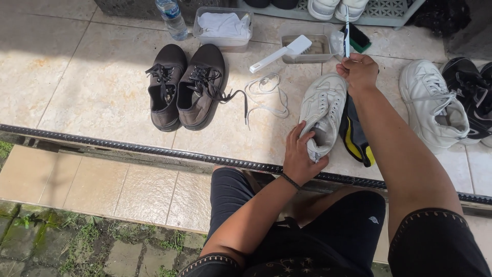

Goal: Cleaning a white sneaker using a toothbrush and a yellow cloth on a tiled porch.

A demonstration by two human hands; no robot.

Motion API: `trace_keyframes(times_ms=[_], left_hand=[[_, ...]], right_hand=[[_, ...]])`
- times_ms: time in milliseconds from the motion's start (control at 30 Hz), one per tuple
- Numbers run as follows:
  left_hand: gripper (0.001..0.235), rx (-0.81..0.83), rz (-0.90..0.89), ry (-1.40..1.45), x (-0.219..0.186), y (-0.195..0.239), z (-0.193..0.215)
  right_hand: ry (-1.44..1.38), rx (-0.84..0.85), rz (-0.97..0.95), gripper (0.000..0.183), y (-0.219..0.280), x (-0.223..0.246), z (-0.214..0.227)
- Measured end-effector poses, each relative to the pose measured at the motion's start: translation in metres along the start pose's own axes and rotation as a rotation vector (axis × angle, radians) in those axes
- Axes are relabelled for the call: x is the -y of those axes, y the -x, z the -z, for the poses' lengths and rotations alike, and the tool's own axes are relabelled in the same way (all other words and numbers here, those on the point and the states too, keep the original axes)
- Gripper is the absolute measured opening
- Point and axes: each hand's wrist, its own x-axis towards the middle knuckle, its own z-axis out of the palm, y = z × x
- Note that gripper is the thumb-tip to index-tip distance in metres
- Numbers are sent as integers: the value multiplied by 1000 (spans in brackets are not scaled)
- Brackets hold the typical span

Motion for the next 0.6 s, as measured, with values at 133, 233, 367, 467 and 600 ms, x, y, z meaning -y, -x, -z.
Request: trace_keyframes(times_ms=[133, 233, 367, 467, 600], left_hand=[[63, -33, -18, 4, -3, -1, 0], [62, -34, -18, 1, -4, -1, 1], [63, -27, -10, 13, -2, 1, 3], [68, 72, -1, 7, 0, 3, 4], [68, 67, -6, 9, -1, 2, 5]], right_hand=[[209, 45, 226, 21, -2, -17, 21], [400, 40, 365, 17, 22, -12, 16], [517, -7, 442, 13, 6, -19, 13], [661, -165, 262, 15, -4, -15, 5], [686, -155, 330, 18, -5, -13, 5]])
